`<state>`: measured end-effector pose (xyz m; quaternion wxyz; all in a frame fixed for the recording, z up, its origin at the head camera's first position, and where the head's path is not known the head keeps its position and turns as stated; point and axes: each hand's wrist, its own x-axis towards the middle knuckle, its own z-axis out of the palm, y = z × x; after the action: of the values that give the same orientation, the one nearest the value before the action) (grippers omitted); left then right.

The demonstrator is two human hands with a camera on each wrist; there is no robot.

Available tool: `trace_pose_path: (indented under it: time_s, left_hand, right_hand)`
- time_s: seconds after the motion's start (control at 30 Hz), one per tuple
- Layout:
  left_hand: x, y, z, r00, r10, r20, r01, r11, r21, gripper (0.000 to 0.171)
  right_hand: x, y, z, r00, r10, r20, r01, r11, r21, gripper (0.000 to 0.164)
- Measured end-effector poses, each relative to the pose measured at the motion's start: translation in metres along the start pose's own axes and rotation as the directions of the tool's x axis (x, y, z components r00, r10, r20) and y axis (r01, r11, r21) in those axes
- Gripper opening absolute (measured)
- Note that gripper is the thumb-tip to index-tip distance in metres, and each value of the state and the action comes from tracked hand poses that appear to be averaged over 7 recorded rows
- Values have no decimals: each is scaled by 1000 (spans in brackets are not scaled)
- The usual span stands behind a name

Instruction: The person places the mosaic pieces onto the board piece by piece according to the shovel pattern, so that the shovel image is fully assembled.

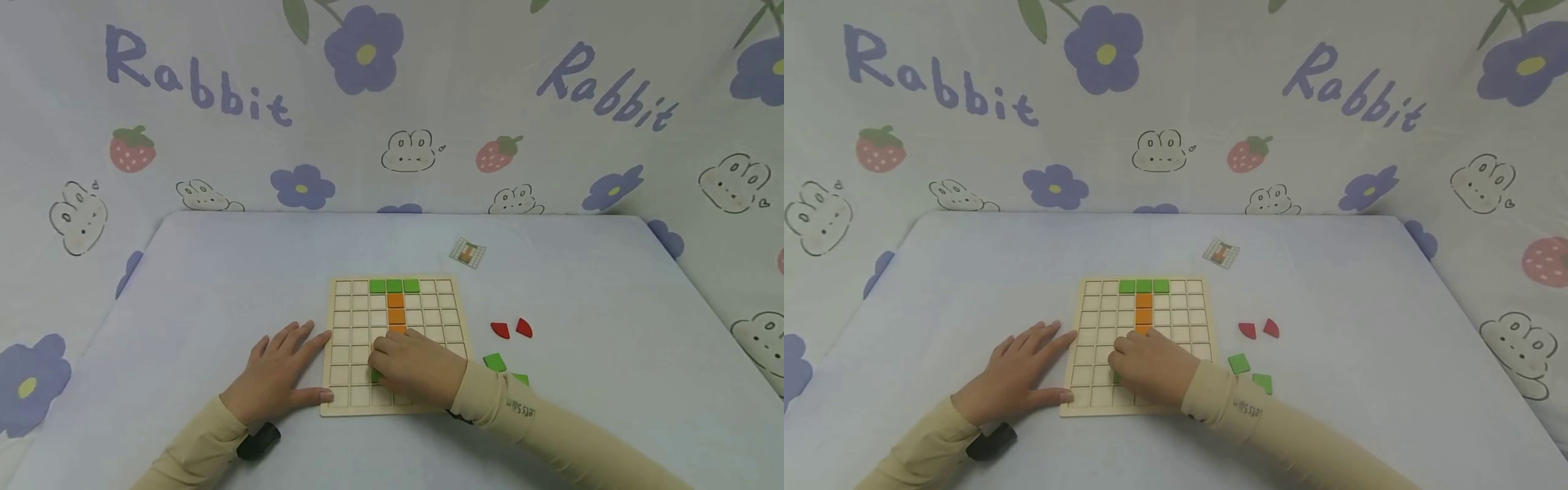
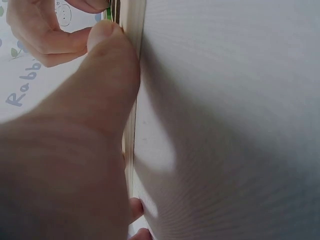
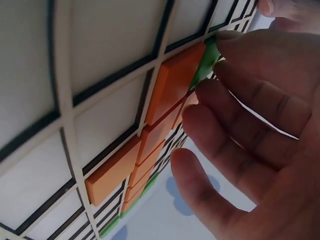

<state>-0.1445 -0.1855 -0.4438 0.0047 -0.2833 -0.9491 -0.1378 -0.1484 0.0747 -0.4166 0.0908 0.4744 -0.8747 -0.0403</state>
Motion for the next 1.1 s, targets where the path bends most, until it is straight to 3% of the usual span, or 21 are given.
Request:
trace_pose_path:
  time_s: [0.3,0.77,0.93,1.1]
  left_hand:
    - [0,2,-2,1000,-6,8,6,1000,2,84]
    - [-1,5,-5,1000,-12,13,12,1000,0,83]
    - [-1,5,-3,1000,-17,20,17,1000,-2,84]
    - [0,4,-2,1000,-6,12,6,1000,3,83]
  right_hand:
    - [-1,-3,0,997,81,-14,-81,997,3,13]
    - [-6,1,0,1000,12,-11,-12,1000,-27,15]
    - [-17,15,-13,998,47,29,-49,997,59,15]
    - [-43,40,-24,996,81,24,-83,991,102,20]
